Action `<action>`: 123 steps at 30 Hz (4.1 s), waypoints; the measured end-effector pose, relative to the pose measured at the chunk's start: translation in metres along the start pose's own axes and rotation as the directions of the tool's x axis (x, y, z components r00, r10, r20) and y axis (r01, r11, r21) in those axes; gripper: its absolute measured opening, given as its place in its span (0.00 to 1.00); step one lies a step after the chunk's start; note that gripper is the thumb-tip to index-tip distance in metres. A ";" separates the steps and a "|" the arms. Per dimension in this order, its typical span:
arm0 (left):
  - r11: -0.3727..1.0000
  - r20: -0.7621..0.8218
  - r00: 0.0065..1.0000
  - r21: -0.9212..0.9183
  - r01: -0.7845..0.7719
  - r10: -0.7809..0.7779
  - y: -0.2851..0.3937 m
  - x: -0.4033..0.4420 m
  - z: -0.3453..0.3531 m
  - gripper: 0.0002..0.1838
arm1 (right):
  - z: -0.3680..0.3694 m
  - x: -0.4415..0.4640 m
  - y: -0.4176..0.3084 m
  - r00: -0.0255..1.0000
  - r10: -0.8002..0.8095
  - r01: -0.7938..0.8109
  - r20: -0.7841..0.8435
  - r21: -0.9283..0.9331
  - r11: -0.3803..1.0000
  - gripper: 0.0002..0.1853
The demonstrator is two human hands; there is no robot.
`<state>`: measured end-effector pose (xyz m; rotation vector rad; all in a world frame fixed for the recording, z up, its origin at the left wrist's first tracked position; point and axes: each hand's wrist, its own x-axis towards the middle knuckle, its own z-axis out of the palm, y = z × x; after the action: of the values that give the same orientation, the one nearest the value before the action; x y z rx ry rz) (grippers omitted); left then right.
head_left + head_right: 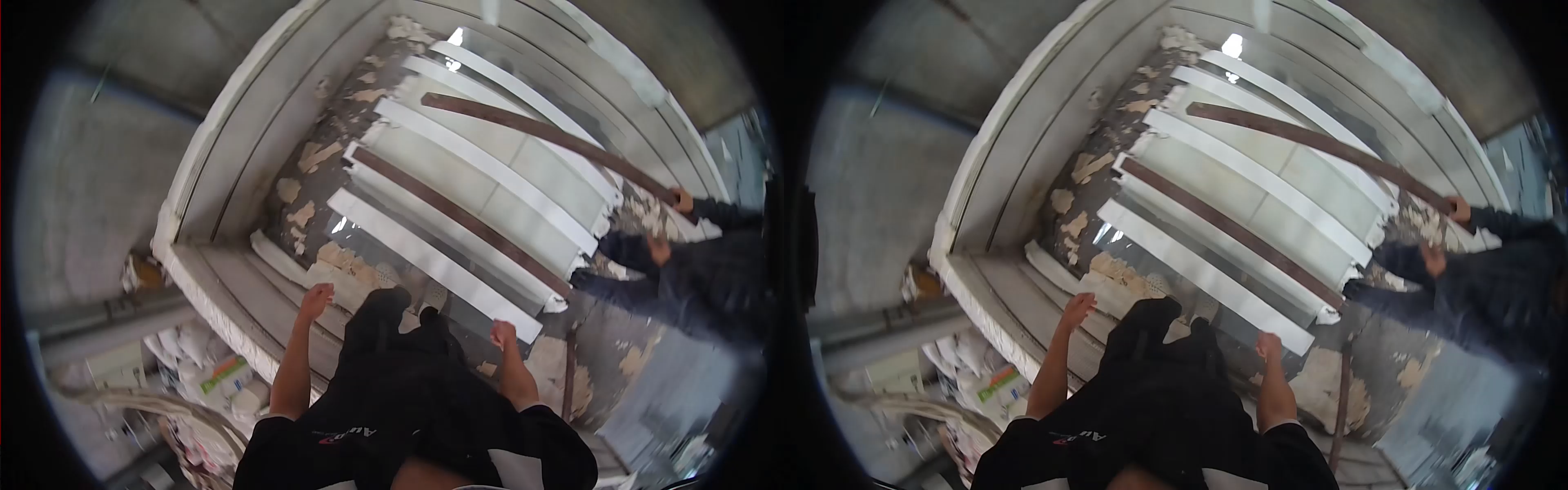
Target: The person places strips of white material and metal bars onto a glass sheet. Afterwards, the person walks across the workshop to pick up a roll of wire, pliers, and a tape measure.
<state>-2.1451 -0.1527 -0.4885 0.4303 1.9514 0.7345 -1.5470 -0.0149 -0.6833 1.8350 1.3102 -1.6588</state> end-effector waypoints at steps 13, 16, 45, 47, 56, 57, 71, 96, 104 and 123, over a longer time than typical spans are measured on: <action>0.826 -0.127 0.920 -0.498 0.263 -0.370 -0.172 -0.009 -0.082 0.17 | 0.016 0.007 -0.363 0.960 -0.147 0.219 -0.238 0.315 0.923 0.19; 0.711 -0.005 0.850 -0.549 0.438 -0.527 -0.205 0.005 -0.123 0.17 | 0.071 0.021 -0.406 0.976 -0.119 0.153 -0.182 0.185 0.971 0.19; 0.949 0.119 0.952 -0.113 0.295 -0.282 -0.052 0.311 -0.489 0.24 | 0.338 0.104 -0.726 0.997 0.049 -0.050 -0.055 -0.011 0.999 0.23; 0.985 0.114 0.983 -0.079 0.152 -0.143 -0.034 0.365 -0.494 0.25 | 0.328 0.113 -0.750 0.993 0.071 -0.053 -0.092 0.183 0.982 0.23; 0.866 0.190 0.924 0.327 -0.379 0.333 0.228 0.601 -0.553 0.17 | 0.257 0.147 -0.883 0.785 -0.539 0.541 -0.305 -0.086 0.836 0.17; 0.900 0.194 0.921 0.221 -0.376 0.337 0.250 0.622 -0.555 0.20 | 0.252 0.146 -0.901 0.788 -0.475 0.556 -0.391 0.122 0.822 0.17; 0.701 0.702 0.710 0.478 -0.530 0.058 0.526 0.782 -0.349 0.24 | 0.307 0.145 -0.843 0.775 0.537 0.145 -0.332 0.922 0.360 0.24; 0.367 0.685 0.643 0.728 -0.579 -0.343 0.831 0.942 -0.055 0.21 | 0.042 0.212 -1.009 0.464 0.831 0.315 -0.308 0.934 0.171 0.20; 0.053 0.885 0.453 0.460 -0.886 -0.112 0.786 0.882 -0.018 0.28 | 0.119 0.333 -1.028 0.661 0.750 0.071 -0.014 0.996 -0.044 0.21; -0.786 0.572 0.784 0.360 -0.503 -0.240 0.600 0.888 0.010 0.57 | 0.030 0.473 -0.962 -0.107 0.990 0.187 0.091 0.980 -0.069 0.31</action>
<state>-2.5567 0.8152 -0.6949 2.2963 1.0195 -1.7155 -2.3807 0.6465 -0.8155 3.3697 -1.3262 -0.1475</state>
